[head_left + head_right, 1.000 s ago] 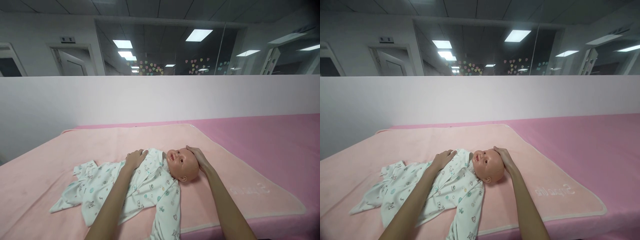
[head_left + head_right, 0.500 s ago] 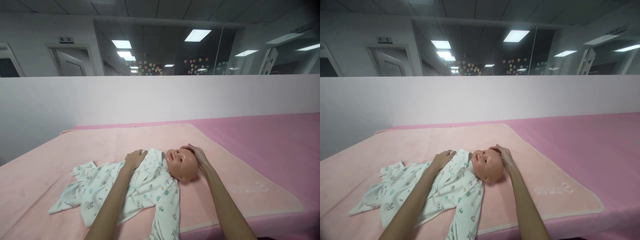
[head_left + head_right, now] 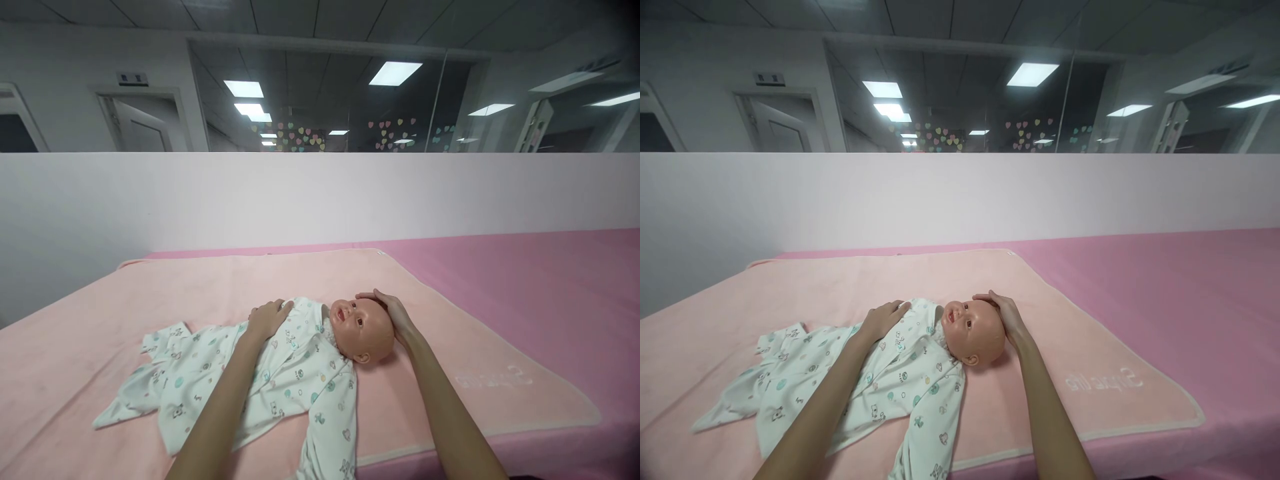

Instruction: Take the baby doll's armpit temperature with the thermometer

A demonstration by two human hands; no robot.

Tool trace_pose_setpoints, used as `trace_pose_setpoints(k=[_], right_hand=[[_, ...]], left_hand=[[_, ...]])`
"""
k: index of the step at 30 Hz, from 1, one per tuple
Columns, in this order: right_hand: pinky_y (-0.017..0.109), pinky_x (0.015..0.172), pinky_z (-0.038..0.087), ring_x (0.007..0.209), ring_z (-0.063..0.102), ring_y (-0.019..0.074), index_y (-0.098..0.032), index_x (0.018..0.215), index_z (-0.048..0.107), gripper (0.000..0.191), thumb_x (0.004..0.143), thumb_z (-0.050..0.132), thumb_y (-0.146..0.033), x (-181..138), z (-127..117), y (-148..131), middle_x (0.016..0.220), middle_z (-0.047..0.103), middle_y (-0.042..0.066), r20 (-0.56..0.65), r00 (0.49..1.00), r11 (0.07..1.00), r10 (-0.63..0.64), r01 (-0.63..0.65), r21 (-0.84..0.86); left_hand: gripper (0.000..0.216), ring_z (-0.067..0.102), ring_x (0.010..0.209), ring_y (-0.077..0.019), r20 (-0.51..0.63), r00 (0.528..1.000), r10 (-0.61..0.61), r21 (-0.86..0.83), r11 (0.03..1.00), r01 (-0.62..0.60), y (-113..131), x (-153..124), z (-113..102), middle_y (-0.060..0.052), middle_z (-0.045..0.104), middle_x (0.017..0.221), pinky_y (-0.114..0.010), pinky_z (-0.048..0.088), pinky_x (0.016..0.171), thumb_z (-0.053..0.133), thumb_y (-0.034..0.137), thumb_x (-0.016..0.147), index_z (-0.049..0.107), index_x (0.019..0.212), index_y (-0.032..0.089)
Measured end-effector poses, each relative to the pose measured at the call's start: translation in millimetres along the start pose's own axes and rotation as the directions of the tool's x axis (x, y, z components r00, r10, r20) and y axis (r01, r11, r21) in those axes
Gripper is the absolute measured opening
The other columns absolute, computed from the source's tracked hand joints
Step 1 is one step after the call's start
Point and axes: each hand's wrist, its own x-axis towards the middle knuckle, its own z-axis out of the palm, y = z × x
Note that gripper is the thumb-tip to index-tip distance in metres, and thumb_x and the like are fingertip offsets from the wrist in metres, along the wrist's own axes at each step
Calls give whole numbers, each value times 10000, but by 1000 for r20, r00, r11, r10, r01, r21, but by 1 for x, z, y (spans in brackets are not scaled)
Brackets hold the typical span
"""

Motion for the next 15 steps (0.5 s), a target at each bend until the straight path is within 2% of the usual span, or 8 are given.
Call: trace_pose_setpoints(k=[3,8,15], right_hand=[[316,798,449,882,618,249,-155,734,716,334,659,617,-466,0,1,0,857,708,80,-35,999,1000,-10,11,18],[315,708,464,759,642,246,-136,743,708,341,659,626,-457,2,-1,5,772,711,81,9,998,996,63,-63,-57],[322,786,456,838,632,253,-144,755,719,326,672,615,-441,4,-3,5,848,709,87,10,999,999,43,-43,0]], left_hand=[[591,531,1041,-287,-2,1000,1,0,1000,-1,1,0,0,-77,613,1120,-447,348,887,164,583,812,558,1097,247],[589,535,1037,-290,-5,1000,-4,-3,1000,4,1,-1,-1,-77,616,1117,-449,349,884,169,583,810,563,1095,251],[590,538,1034,-286,-2,1000,-4,1,1000,4,2,-2,-1,-76,617,1116,-436,354,880,169,584,807,566,1093,254]])
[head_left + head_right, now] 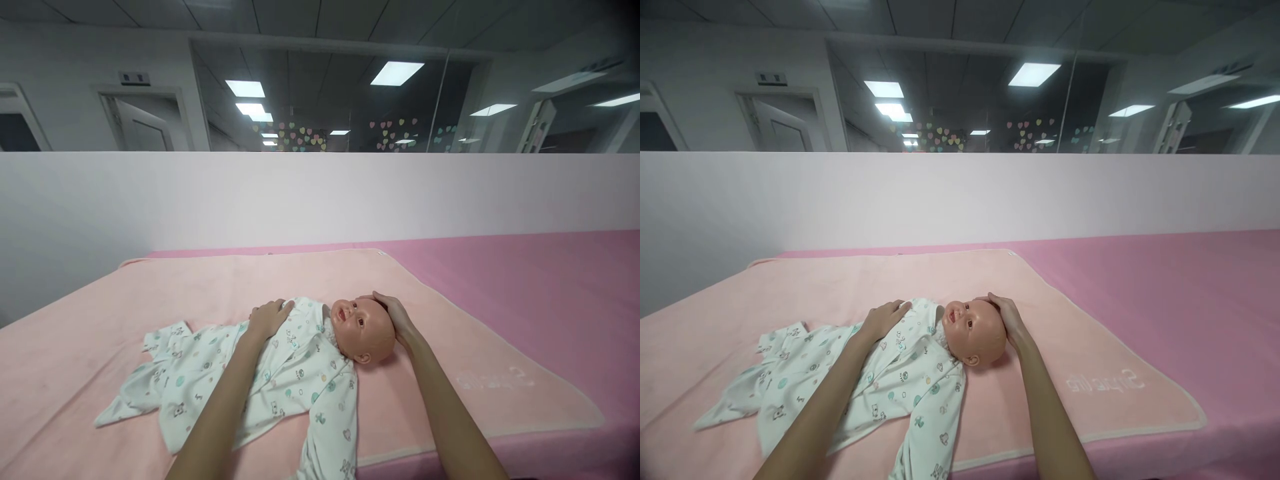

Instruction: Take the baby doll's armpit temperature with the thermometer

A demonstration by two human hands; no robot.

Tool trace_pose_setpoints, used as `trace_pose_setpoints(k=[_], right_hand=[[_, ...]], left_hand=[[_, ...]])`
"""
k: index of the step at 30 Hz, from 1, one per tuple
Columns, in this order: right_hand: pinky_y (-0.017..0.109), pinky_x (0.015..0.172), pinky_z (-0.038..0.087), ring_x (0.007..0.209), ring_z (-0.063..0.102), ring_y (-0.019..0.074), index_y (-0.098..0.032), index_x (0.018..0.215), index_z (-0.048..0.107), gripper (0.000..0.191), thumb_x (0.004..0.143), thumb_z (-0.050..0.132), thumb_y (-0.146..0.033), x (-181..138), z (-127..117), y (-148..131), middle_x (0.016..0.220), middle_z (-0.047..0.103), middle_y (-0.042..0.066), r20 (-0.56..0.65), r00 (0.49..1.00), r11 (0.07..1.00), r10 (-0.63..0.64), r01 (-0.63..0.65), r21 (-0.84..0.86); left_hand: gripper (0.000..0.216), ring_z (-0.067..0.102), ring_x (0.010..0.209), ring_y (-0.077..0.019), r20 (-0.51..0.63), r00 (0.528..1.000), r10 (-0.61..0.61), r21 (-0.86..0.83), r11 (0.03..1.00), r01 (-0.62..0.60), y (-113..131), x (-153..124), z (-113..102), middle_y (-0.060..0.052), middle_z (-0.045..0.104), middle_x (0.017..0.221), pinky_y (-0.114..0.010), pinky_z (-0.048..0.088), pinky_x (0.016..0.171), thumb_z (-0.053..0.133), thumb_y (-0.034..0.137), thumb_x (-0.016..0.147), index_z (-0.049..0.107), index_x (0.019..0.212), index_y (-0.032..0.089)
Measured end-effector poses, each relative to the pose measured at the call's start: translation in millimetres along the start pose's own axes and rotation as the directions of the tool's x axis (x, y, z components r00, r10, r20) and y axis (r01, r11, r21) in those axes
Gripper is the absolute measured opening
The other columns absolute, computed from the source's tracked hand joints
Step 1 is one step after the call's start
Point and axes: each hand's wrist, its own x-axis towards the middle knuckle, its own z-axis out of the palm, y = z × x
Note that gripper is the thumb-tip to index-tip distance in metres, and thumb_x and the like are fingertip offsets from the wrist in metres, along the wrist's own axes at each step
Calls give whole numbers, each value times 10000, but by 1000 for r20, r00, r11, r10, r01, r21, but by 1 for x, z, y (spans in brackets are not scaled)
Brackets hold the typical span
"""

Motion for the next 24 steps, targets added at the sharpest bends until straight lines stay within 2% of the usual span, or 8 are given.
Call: trace_pose_setpoints(k=[4,10,14,20,24], right_hand=[[315,823,448,888,621,248,-158,720,721,312,677,602,-444,0,0,-2,857,709,79,-47,997,997,-54,56,44],[343,785,467,882,629,270,-135,826,716,382,672,628,-473,-5,4,-5,862,708,93,93,996,998,-12,17,-55],[348,807,459,890,625,275,-133,822,719,406,664,626,-495,-5,3,-5,876,706,95,80,997,998,-23,27,-49],[325,852,435,938,605,257,-177,733,724,354,657,622,-507,-2,1,-4,916,701,74,-35,995,995,-98,98,11],[333,800,447,861,628,260,-151,770,723,394,649,636,-516,-4,3,-5,857,708,88,40,998,997,-55,57,-56]], left_hand=[[603,531,1045,-286,4,1000,0,4,1000,0,0,0,0,-75,610,1129,-438,351,885,163,592,804,559,1103,249],[599,529,1051,-286,7,1000,-4,4,1000,4,-1,2,1,-75,608,1133,-437,350,889,161,593,807,561,1094,252],[598,531,1044,-283,7,1000,-2,2,1000,2,-1,1,0,-75,614,1121,-440,347,891,157,593,811,559,1100,257],[606,526,1055,-285,6,1000,0,6,1000,0,-1,0,-1,-81,608,1133,-438,348,894,163,593,808,549,1123,249],[602,527,1054,-285,7,1000,0,7,1000,0,0,0,-1,-80,608,1132,-439,348,893,166,594,807,554,1114,251]])
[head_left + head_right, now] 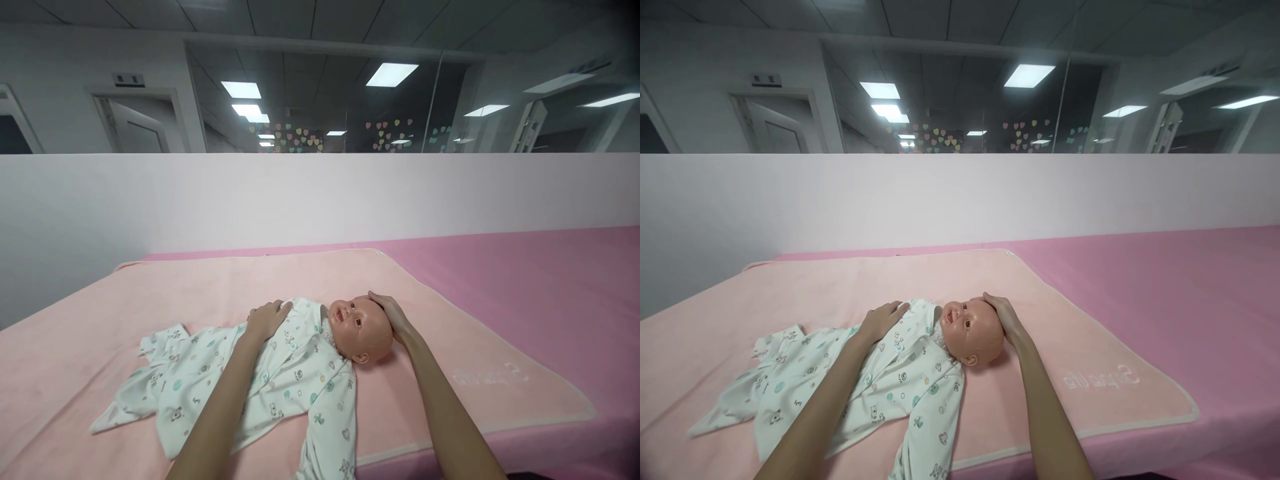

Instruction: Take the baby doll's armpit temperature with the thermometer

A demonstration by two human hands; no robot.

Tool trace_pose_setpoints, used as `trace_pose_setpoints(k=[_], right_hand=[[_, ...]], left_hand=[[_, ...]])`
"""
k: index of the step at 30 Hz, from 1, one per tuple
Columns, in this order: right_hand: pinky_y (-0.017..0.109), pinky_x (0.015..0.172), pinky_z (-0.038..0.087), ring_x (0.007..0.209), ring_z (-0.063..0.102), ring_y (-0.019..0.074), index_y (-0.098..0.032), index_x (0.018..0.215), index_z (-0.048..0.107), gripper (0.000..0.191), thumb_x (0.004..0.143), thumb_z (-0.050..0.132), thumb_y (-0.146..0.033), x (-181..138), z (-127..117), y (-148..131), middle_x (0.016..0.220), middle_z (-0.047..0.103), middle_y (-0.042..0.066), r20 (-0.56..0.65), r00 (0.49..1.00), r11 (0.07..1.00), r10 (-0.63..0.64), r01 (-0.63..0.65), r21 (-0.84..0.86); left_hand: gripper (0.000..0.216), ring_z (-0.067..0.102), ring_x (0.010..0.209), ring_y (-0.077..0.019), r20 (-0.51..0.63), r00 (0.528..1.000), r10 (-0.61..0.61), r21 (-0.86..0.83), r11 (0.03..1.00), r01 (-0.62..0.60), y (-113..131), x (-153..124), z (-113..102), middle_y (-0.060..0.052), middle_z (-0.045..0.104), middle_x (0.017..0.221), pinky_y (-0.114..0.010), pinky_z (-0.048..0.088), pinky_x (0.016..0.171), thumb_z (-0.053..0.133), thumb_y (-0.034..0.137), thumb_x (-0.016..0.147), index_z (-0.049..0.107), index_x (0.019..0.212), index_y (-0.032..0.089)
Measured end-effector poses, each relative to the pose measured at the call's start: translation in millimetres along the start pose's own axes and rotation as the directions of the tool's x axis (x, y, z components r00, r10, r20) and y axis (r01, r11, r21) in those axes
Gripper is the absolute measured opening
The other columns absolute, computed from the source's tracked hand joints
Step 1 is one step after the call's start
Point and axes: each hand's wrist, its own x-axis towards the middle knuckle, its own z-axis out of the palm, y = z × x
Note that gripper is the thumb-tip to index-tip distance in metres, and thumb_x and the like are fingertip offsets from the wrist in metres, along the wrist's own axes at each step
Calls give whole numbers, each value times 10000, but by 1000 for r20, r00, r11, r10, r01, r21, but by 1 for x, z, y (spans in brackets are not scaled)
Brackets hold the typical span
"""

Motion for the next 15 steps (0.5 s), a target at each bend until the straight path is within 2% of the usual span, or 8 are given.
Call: trace_pose_setpoints(k=[6,12,15], right_hand=[[344,790,449,845,628,260,-137,822,721,406,680,615,-502,-4,3,-1,875,703,93,29,1000,1000,-10,11,-8],[339,850,426,909,607,254,-167,734,724,362,664,619,-507,-1,3,-2,881,704,81,-80,995,996,-62,66,53],[327,852,430,898,612,246,-177,703,722,347,654,626,-507,1,1,0,853,708,76,-95,991,990,-89,99,101]], left_hand=[[614,536,1041,-289,3,1000,-9,-12,1000,9,2,0,-1,-75,612,1126,-440,346,893,161,605,801,560,1107,253],[598,535,1043,-286,-6,1000,0,-16,1000,0,0,0,0,-70,618,1116,-435,351,888,165,595,806,562,1102,260],[601,536,1044,-286,-6,1000,0,-13,1000,0,-1,0,0,-74,621,1111,-427,356,886,167,597,805,560,1106,256]])
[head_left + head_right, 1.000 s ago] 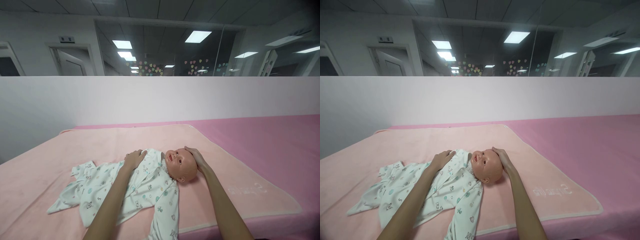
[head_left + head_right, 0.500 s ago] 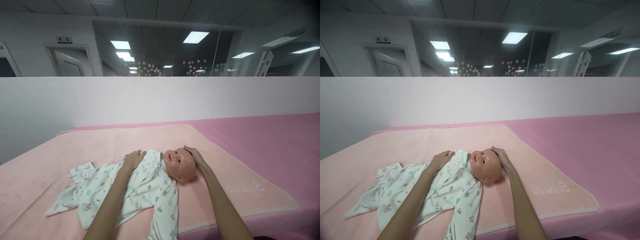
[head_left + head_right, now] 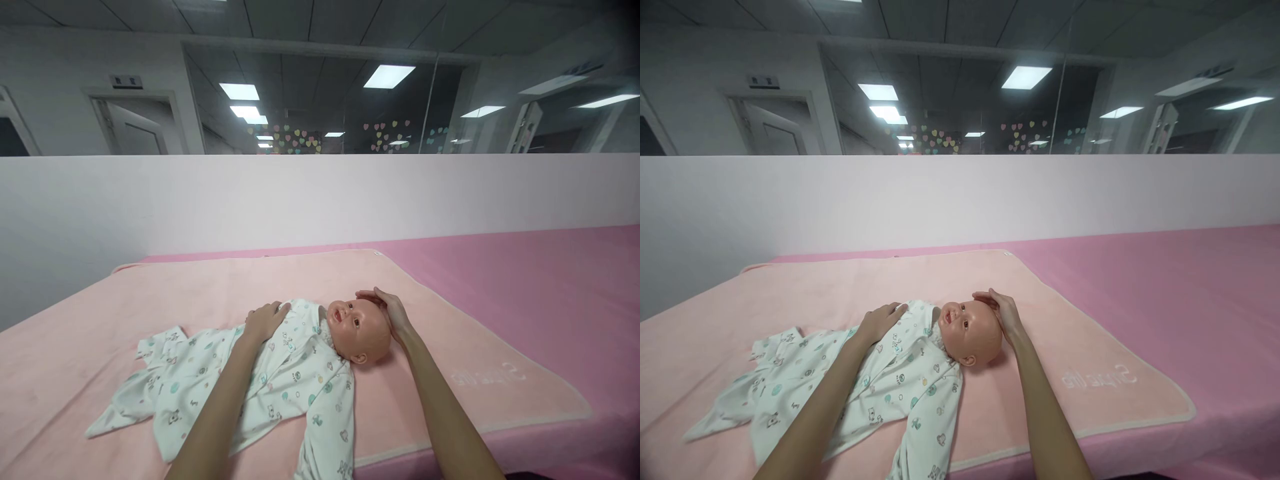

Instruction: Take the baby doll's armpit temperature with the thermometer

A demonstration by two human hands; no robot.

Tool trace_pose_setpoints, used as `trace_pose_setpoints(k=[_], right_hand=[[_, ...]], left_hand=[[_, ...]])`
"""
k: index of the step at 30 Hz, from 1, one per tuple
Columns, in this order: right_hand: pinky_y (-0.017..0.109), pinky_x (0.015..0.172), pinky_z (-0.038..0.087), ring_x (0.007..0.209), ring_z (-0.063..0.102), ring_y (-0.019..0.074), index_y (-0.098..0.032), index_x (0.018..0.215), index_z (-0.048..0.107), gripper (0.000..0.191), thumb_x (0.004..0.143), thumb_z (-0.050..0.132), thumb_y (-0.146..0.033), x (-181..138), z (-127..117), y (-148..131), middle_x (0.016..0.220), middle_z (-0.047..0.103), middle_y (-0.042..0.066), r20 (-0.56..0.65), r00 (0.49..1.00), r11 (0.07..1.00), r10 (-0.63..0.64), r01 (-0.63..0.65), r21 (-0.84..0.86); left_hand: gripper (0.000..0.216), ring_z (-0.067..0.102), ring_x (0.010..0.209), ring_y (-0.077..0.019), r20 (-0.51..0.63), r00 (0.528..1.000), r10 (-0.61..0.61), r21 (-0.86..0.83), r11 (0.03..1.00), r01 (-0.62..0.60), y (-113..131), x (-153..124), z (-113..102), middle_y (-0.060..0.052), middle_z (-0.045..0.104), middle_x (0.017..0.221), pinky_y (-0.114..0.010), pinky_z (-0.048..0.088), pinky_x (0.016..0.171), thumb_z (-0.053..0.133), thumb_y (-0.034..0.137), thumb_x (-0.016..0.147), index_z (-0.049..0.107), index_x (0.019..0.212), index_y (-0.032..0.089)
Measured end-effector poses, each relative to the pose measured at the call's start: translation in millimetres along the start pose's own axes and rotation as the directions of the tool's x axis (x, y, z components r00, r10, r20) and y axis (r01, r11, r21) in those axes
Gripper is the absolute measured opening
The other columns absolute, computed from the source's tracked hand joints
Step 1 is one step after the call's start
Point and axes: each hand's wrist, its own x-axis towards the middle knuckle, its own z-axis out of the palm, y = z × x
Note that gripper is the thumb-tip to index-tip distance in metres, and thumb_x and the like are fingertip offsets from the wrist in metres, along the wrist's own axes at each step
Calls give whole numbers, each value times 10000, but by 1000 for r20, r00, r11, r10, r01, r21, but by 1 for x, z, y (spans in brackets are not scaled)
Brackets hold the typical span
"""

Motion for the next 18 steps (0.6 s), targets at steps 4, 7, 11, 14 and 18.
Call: trace_pose_setpoints(k=[4,7,11,14,18], right_hand=[[338,815,444,853,628,255,-151,743,720,383,657,626,-512,2,-2,4,859,708,90,65,996,996,60,-55,-70],[334,793,450,826,636,255,-144,757,720,403,637,640,-521,2,-2,5,860,708,92,86,992,991,97,-88,-104],[329,826,445,888,623,256,-146,764,718,409,650,626,-527,1,-1,4,898,702,93,62,994,993,84,-79,-85],[331,863,437,944,605,256,-162,764,715,367,663,624,-504,2,-2,4,929,696,86,20,999,998,51,-50,-28],[333,888,430,949,608,244,-192,767,710,302,652,649,-465,7,-6,7,921,699,72,-30,1000,998,-1,3,63]], left_hand=[[599,536,1040,-286,2,1000,0,-3,1000,0,0,-1,-1,-78,621,1106,-434,353,886,162,593,807,561,1103,257],[592,531,1048,-284,7,1000,2,-4,1000,-2,1,-1,-1,-80,613,1122,-433,348,892,162,584,811,559,1105,258],[591,529,1054,-284,6,1000,-1,-7,1000,1,1,-1,-1,-77,609,1132,-436,343,899,161,581,813,559,1107,258],[593,532,1052,-286,4,1000,-2,-5,1000,2,1,-1,0,-76,611,1131,-435,345,898,162,581,812,563,1106,257],[591,534,1056,-284,0,1000,-4,-2,1000,4,1,-1,0,-70,613,1134,-420,349,897,169,582,809,562,1113,261]])
